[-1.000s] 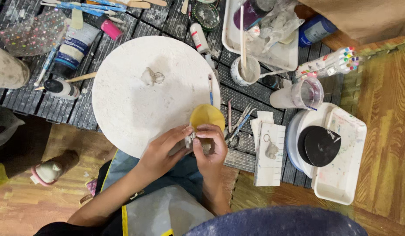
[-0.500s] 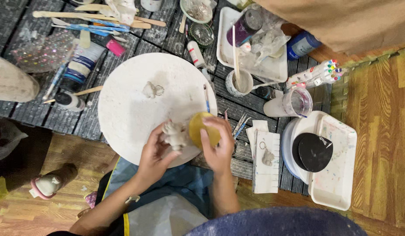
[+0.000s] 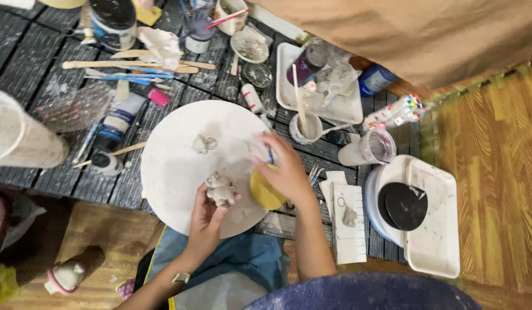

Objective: The person shapes small clay figures on a rotating work surface. They use a yellow sponge to smooth the surface and a small tool to add details. The person handles multiple small clay pieces, shaping and refining them throughout the clip.

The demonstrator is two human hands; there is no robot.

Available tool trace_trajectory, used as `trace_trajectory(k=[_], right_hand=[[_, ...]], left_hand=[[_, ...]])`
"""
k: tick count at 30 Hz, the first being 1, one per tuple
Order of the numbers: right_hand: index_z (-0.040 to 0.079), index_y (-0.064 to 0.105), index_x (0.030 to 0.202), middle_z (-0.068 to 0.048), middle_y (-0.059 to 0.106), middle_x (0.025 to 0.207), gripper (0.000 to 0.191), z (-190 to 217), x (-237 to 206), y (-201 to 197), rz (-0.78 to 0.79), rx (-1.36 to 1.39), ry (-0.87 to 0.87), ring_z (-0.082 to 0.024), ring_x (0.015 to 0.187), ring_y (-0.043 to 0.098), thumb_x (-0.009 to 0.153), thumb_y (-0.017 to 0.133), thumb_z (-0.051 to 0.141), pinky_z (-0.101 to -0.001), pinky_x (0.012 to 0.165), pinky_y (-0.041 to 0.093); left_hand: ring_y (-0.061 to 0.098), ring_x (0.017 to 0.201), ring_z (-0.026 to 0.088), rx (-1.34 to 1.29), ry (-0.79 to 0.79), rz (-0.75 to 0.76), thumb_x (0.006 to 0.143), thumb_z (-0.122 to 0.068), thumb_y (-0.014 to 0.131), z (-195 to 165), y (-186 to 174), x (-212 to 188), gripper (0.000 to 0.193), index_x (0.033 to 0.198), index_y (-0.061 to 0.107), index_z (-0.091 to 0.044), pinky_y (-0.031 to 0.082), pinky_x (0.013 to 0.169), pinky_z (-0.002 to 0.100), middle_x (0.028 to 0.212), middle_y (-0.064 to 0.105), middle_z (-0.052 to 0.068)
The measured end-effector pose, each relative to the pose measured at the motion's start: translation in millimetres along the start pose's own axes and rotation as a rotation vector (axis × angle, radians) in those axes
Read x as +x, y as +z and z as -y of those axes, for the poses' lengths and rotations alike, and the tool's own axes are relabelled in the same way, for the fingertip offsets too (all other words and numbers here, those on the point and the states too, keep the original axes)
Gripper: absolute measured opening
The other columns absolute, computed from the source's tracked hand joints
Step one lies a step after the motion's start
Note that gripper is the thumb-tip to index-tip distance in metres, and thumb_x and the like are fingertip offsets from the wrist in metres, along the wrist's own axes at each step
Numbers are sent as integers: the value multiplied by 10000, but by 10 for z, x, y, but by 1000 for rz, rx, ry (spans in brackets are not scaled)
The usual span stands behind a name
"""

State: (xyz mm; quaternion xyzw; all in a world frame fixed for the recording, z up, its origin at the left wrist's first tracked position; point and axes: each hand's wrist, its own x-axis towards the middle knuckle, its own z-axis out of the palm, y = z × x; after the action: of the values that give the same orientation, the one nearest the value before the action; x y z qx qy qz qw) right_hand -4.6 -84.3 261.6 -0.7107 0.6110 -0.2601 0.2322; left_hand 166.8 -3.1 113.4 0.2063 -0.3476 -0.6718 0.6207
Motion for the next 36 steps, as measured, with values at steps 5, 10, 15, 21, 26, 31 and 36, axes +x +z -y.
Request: trace_trajectory(k=[5,10,15,21,26,31,36], right_hand=[[87,614,1289,-129,599,1377,548,-241,-671,140,-86,-122,-68,-351,1340,515,800,837,195,-477,1154,375],[102,641,1280,-172,545,1454,559,-490,-783,416,-250,-187,-108,-417,1419,448,770,860,171,-509,1190,350],[114,655,1140,-260,480,1470,496,-478,-768,478,-310,-177,-113,-459,1372,463,712,889,203,-512,1127,378],[113,579,1258,-169,602,1426,399,-701,-711,573,-461,-24,-77,-357,1335,617,891,599,-43,-444,1152,503],[28,510,1346,-201,581,1339,586,-789,-696,599,-509,-107,-135,-380,1276,582,824,776,25,-461,1117,467],[5,506,1376,-222,579,1356,636,-646,-684,584,-446,-149,-74,-388,1275,586,803,782,-13,-449,1097,481],[-29,496,1372,-168,573,1224,586,-693,-654,661,-544,85,-8,-285,1120,633,824,700,-70,-363,989,533]], left_hand=[[490,1388,241,41,-48,20,948,76,579,-148,114,150,759,1607,211,-1,408,1157,403,1553,434,156],[456,1409,225,20,-105,80,998,42,523,53,200,260,771,1660,130,-11,371,1172,377,1605,376,142],[418,1474,238,12,-133,75,1045,-51,460,50,196,289,699,1661,134,0,319,1220,395,1636,360,150],[499,1434,316,-229,-194,51,1085,-104,403,52,206,402,626,1654,163,-8,362,1217,440,1616,399,188],[533,1390,313,-214,-238,51,1076,-78,417,105,186,407,613,1642,184,-47,393,1186,439,1584,429,189],[558,1359,311,-280,-280,-7,1068,-105,445,74,152,416,578,1610,246,-77,422,1139,427,1550,466,178],[560,1349,297,-343,-278,-34,1066,-125,472,27,70,463,533,1569,294,-115,436,1137,418,1526,491,172]])
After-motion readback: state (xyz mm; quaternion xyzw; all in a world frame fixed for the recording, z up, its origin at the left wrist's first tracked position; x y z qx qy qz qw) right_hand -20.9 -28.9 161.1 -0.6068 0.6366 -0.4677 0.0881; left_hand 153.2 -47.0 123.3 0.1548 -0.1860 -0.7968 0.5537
